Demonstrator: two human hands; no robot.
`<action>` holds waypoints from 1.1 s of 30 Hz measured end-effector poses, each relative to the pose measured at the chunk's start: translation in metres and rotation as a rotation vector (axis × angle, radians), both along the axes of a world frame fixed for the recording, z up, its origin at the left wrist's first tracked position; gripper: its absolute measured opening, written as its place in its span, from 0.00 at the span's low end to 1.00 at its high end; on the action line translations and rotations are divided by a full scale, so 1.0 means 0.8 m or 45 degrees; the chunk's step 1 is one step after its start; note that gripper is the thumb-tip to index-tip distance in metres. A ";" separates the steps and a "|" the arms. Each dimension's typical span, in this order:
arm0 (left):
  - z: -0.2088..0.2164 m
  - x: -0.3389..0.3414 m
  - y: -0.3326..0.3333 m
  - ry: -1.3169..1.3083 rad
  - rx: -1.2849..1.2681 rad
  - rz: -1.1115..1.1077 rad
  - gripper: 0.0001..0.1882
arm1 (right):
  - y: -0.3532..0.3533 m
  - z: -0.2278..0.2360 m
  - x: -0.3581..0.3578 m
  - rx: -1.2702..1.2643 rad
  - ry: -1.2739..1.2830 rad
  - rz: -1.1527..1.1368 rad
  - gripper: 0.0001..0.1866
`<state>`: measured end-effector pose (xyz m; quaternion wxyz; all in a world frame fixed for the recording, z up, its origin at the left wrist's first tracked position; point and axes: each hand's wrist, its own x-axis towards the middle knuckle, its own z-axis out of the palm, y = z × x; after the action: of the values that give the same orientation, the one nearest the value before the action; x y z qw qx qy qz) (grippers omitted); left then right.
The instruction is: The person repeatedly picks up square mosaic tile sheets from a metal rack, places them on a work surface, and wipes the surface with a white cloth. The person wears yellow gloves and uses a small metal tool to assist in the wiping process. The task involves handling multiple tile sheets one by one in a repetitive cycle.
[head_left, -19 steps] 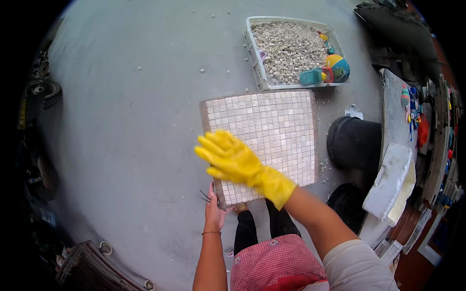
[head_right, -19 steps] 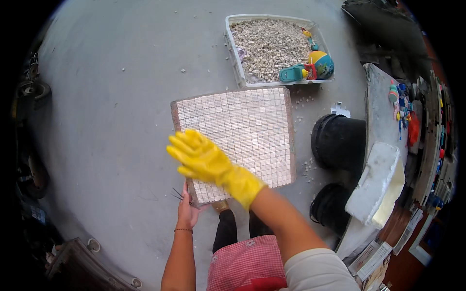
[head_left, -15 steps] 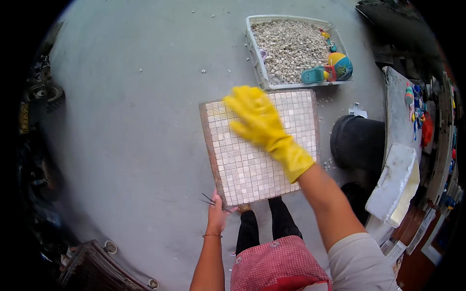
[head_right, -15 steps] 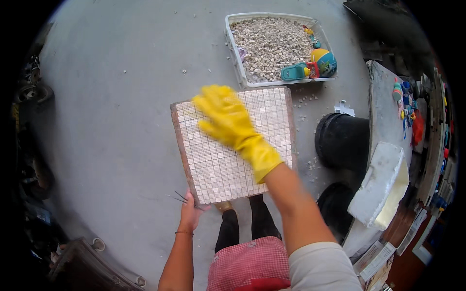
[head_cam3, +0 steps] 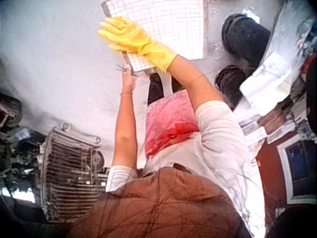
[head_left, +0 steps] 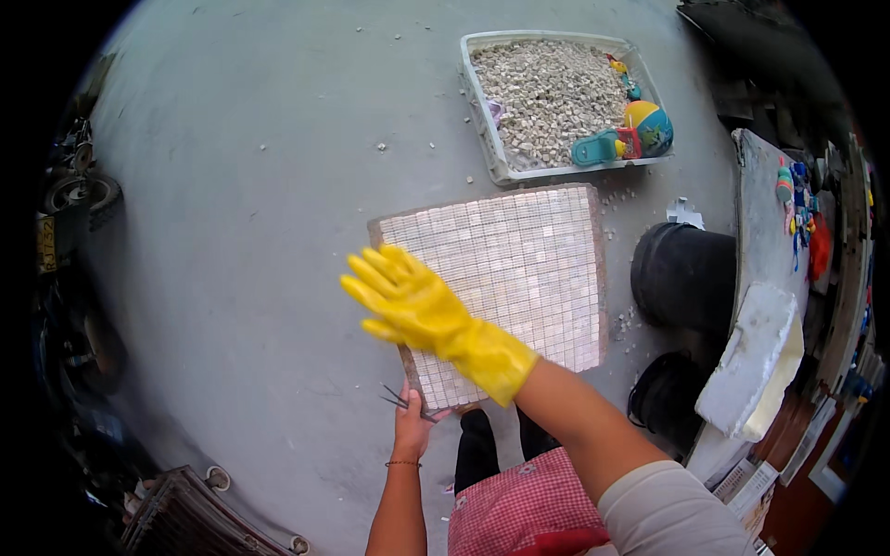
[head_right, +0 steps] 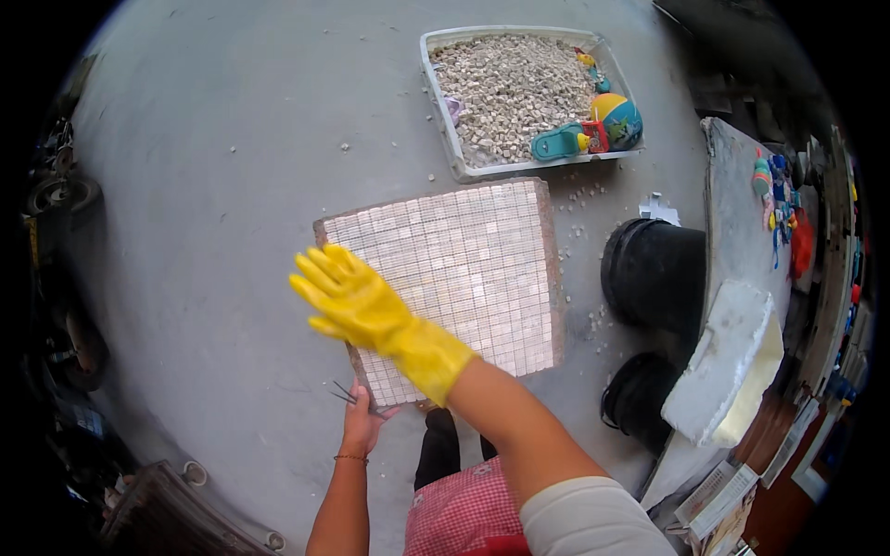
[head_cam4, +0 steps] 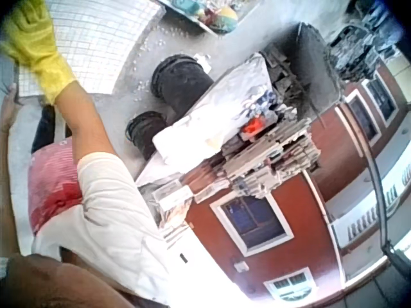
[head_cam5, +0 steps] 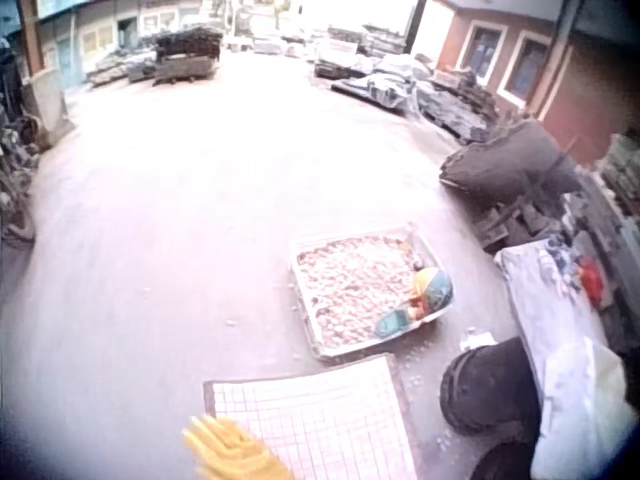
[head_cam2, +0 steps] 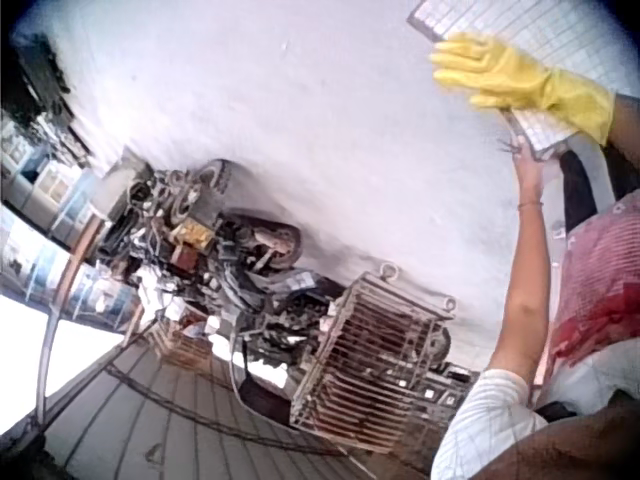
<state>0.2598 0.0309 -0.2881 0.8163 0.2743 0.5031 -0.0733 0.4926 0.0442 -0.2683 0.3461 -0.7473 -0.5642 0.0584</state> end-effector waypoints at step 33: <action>0.008 0.007 -0.012 0.260 0.153 0.003 0.25 | -0.176 0.048 0.105 -0.511 0.013 -0.168 0.30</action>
<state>0.2653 0.0216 -0.2819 0.7428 0.3133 0.5876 -0.0696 0.5767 -0.0968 -0.2302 0.1962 -0.8362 -0.4895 0.1504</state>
